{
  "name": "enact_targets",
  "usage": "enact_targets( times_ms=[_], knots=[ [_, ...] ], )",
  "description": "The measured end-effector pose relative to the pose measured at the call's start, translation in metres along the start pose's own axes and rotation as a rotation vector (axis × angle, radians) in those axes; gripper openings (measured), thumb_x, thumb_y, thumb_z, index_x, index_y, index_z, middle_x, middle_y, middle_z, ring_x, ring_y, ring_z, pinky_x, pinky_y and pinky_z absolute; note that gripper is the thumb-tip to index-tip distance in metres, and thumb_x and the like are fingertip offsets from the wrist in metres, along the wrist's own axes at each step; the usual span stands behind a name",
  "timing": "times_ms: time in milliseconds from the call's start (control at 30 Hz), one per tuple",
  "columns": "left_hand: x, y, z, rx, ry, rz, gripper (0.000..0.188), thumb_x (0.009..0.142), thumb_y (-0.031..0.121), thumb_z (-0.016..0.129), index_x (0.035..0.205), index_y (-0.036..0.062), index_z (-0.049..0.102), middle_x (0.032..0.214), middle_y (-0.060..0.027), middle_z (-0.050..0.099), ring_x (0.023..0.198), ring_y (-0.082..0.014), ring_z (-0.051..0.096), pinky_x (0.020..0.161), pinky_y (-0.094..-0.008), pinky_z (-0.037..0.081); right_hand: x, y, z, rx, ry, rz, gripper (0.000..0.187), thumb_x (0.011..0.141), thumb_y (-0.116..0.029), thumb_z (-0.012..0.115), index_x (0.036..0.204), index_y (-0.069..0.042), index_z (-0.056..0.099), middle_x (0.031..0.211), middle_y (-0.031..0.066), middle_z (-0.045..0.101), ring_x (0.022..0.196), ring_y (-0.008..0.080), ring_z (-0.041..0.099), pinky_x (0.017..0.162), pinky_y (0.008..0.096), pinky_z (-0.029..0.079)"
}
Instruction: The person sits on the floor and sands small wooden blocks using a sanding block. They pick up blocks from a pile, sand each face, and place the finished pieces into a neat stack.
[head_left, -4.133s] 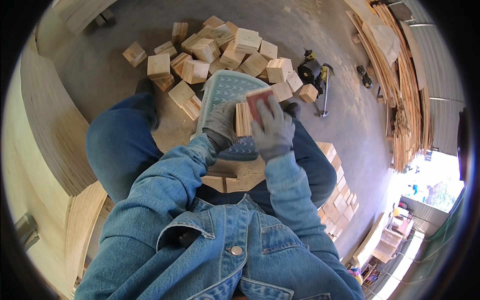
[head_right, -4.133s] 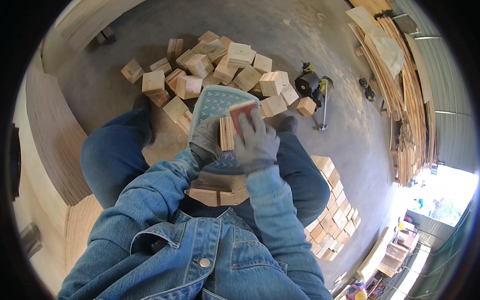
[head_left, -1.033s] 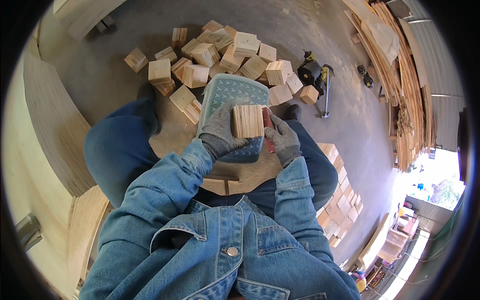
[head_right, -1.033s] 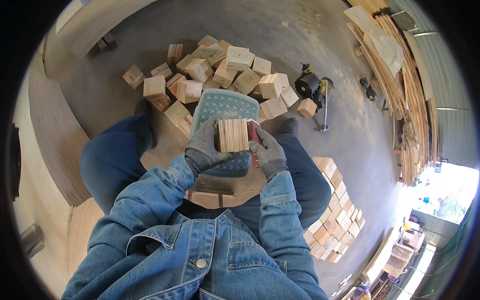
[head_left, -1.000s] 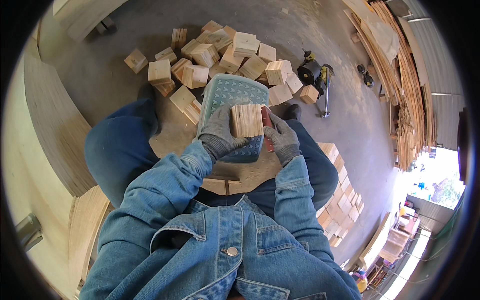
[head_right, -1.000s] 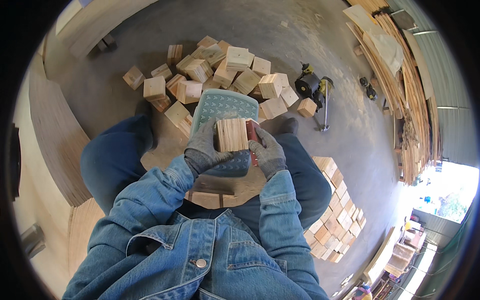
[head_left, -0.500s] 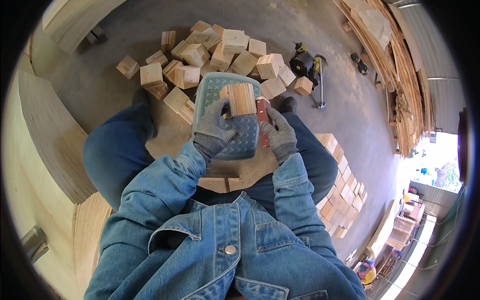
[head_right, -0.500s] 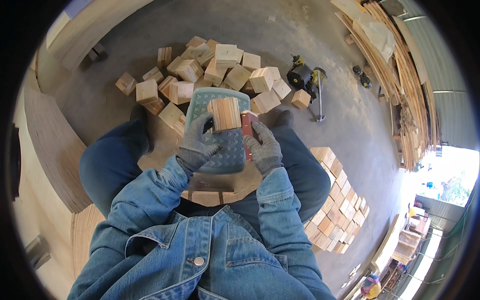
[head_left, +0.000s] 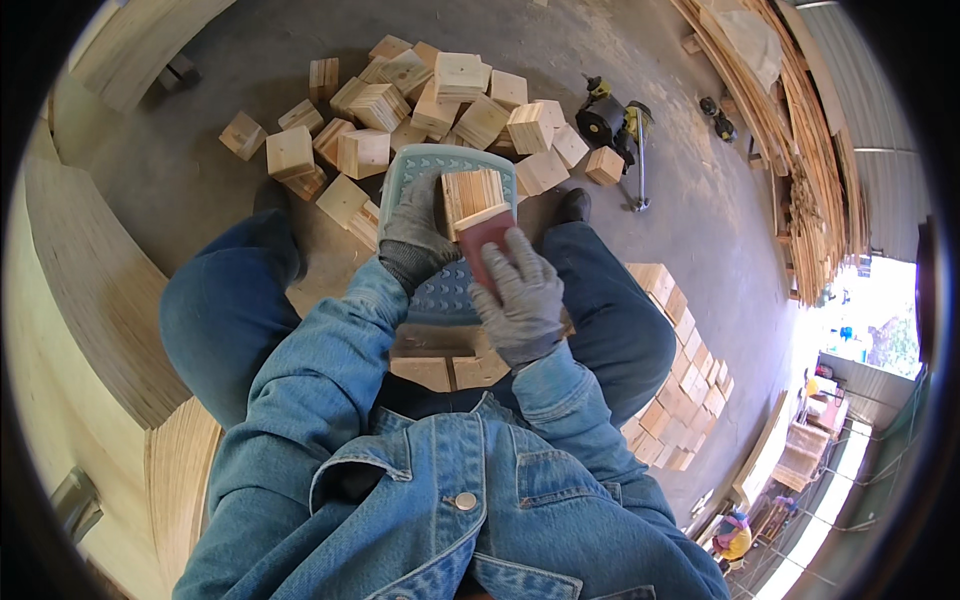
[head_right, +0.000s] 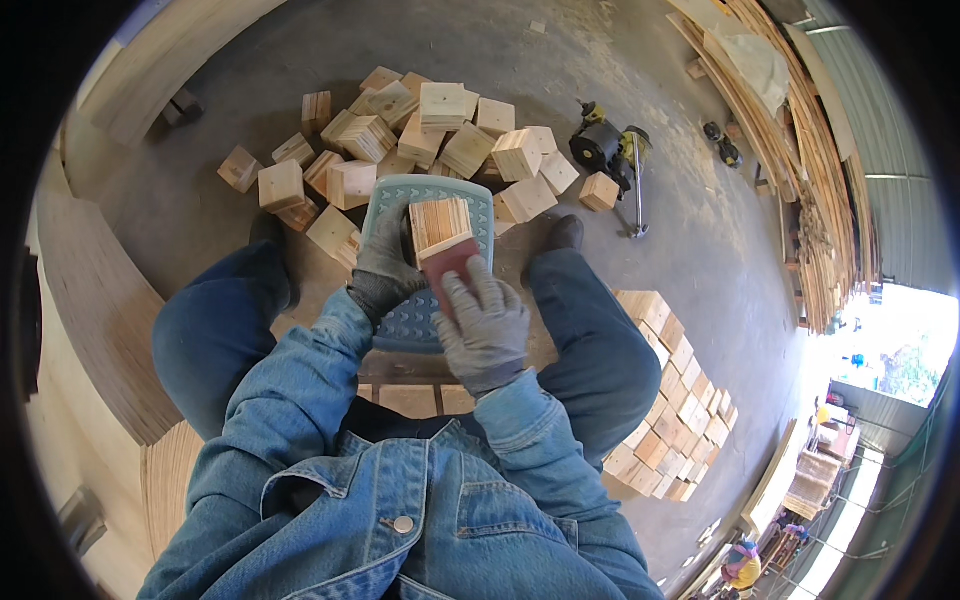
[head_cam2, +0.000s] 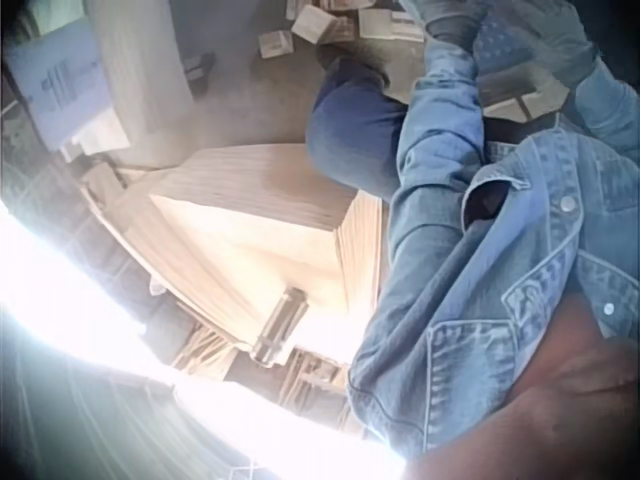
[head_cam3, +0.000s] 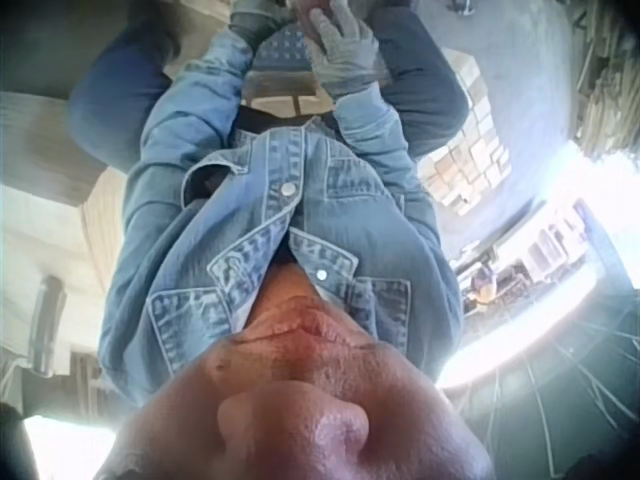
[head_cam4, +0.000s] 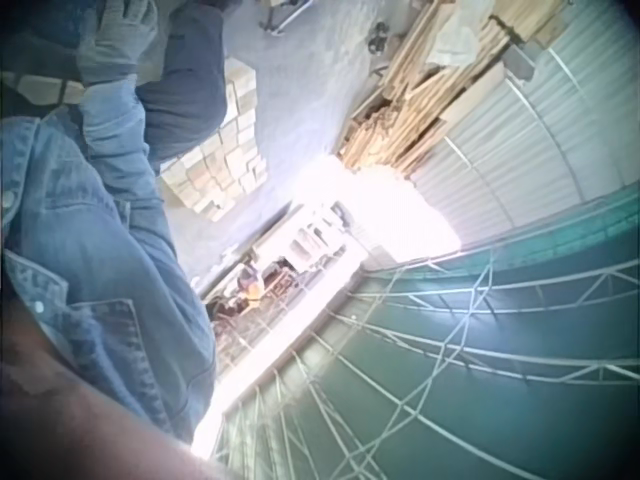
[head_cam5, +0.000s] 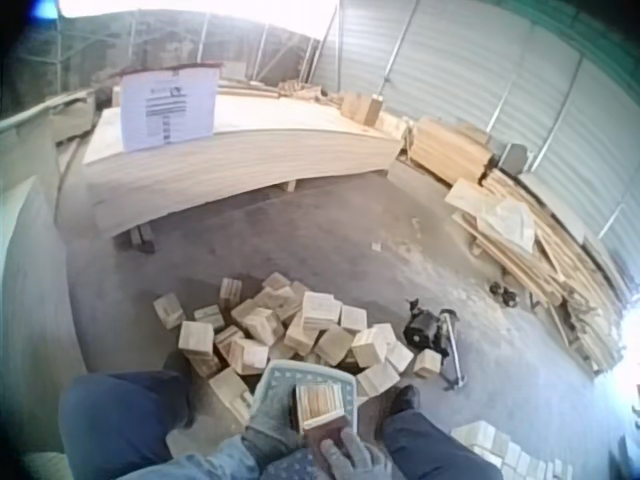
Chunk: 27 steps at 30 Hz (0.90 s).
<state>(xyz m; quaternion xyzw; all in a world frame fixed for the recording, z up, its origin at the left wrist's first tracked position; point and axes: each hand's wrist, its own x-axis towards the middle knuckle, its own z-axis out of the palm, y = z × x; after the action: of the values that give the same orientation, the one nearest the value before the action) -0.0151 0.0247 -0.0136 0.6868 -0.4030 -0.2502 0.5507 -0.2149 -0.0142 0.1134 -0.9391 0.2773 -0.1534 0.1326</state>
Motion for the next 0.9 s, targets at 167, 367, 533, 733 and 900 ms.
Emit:
enact_targets(
  times_ms=[167, 367, 533, 733, 900],
  knots=[
    [0.001, 0.0, -0.002, 0.29, 0.045, 0.046, 0.11, 0.061, 0.038, 0.097, 0.151, 0.0086, 0.041, 0.142, -0.0224, 0.05, 0.136, -0.0392, 0.048, 0.119, -0.0449, 0.041, 0.032, -0.01, 0.003, -0.12, -0.059, 0.035, 0.057, 0.082, -0.028, 0.078, 0.137, -0.022, 0.067, 0.153, 0.0094, 0.052, 0.122, 0.0425, 0.057, 0.099, 0.0585, 0.047],
    [0.005, 0.008, -0.001, 0.24, 0.058, 0.094, 0.093, 0.067, 0.032, 0.093, 0.145, 0.009, 0.046, 0.137, -0.0195, 0.053, 0.129, -0.0394, 0.052, 0.113, -0.0454, 0.044, 0.127, 0.008, 0.023, -0.151, -0.021, 0.108, 0.053, 0.087, -0.035, 0.072, 0.138, -0.022, 0.066, 0.154, 0.0093, 0.052, 0.118, 0.0411, 0.061, 0.099, 0.0558, 0.048],
    [0.006, 0.003, -0.009, 0.217, 0.004, -0.021, 0.094, 0.067, 0.036, 0.091, 0.146, 0.0098, 0.046, 0.142, -0.0208, 0.05, 0.137, -0.0397, 0.046, 0.12, -0.045, 0.039, 0.112, -0.006, 0.014, -0.114, -0.081, 0.1, 0.054, 0.087, -0.034, 0.073, 0.139, -0.02, 0.066, 0.154, 0.0126, 0.052, 0.121, 0.0431, 0.06, 0.102, 0.0563, 0.047],
    [0.007, 0.022, -0.012, 0.288, -0.1, 0.012, 0.1, 0.07, 0.051, 0.088, 0.148, 0.0072, 0.044, 0.147, -0.0218, 0.047, 0.142, -0.0386, 0.042, 0.124, -0.0442, 0.033, -0.009, -0.011, -0.001, -0.116, -0.078, -0.021, 0.057, 0.083, -0.028, 0.078, 0.138, -0.019, 0.066, 0.154, 0.0132, 0.05, 0.124, 0.0425, 0.055, 0.101, 0.0587, 0.045],
    [0.006, 0.018, -0.012, 0.271, -0.098, 0.008, 0.093, 0.072, 0.049, 0.087, 0.144, 0.0066, 0.046, 0.14, -0.0218, 0.052, 0.135, -0.0389, 0.048, 0.12, -0.0449, 0.037, -0.002, -0.01, -0.002, -0.131, -0.102, -0.022, 0.059, 0.083, -0.028, 0.079, 0.14, -0.019, 0.066, 0.155, 0.0136, 0.051, 0.128, 0.0423, 0.053, 0.107, 0.0563, 0.042]
  ],
)
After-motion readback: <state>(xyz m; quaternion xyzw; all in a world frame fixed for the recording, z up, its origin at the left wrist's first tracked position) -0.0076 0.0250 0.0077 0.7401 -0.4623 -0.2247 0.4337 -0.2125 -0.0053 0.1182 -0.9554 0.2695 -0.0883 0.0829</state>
